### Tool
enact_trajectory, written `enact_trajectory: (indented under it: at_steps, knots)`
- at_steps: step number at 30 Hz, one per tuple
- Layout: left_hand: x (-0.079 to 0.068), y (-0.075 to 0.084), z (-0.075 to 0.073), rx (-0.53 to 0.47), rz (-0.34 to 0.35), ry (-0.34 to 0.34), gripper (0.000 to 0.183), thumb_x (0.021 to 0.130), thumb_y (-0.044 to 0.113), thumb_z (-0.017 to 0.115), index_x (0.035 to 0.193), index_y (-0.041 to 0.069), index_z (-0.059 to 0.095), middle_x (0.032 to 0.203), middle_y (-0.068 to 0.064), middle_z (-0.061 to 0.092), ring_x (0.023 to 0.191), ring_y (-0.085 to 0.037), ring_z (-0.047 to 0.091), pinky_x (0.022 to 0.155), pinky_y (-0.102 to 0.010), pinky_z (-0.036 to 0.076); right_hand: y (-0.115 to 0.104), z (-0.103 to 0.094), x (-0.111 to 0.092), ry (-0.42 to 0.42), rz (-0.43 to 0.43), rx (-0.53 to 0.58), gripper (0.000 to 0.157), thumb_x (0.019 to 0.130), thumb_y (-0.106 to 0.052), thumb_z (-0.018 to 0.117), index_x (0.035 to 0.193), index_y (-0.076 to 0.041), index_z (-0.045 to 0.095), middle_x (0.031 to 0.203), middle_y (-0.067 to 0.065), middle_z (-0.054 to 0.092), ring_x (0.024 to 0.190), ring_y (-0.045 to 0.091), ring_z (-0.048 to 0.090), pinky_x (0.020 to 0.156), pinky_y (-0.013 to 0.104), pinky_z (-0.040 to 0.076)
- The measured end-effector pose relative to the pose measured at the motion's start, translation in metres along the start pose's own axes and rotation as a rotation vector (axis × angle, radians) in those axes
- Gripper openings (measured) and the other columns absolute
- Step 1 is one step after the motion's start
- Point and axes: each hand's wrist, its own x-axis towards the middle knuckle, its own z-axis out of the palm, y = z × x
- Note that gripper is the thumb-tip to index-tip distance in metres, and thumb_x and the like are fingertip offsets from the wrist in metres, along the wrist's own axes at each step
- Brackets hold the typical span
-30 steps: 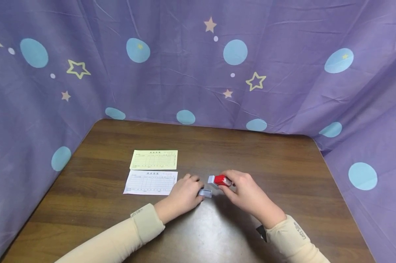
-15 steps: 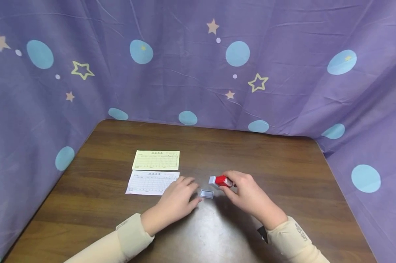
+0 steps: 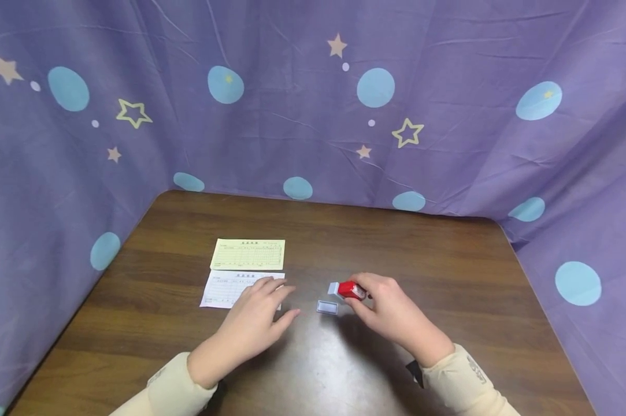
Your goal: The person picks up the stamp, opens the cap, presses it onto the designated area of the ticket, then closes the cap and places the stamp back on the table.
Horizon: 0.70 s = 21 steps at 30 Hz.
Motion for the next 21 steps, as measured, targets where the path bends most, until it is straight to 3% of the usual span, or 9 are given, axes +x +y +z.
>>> enact_trajectory:
  at_steps: [6,13,21]
  knots:
    - [-0.01,-0.016,-0.007,-0.02,-0.036,0.021,0.039,0.092,0.033,0.074,0.12,0.004,0.072,0.123,-0.019,0.067,0.117,-0.04,0.058,0.098,-0.056,0.046,-0.001,-0.001,-0.001,-0.002,-0.006,-0.001,0.026,0.083,-0.002,0.082,0.104,-0.01,0.069,0.091,-0.011,0.066,0.077,0.004,0.061,0.067,0.025,0.057]
    - [-0.031,-0.042,-0.009,0.041,-0.119,-0.06,0.045,0.092,0.032,0.075,0.125,0.002,0.068,0.13,-0.02,0.064,0.122,-0.043,0.056,0.097,-0.06,0.044,0.001,-0.001,-0.002,0.001,-0.007,0.007,0.026,0.083,-0.002,0.082,0.105,-0.009,0.069,0.091,-0.01,0.066,0.077,0.005,0.062,0.068,0.024,0.057]
    - [-0.046,-0.069,-0.007,0.02,-0.171,-0.096,0.047,0.091,0.029,0.076,0.124,-0.003,0.067,0.132,-0.026,0.06,0.124,-0.044,0.054,0.101,-0.061,0.042,0.003,0.001,-0.001,-0.002,-0.014,0.0,0.024,0.084,-0.004,0.082,0.105,-0.009,0.069,0.091,-0.01,0.066,0.077,0.005,0.061,0.068,0.025,0.057]
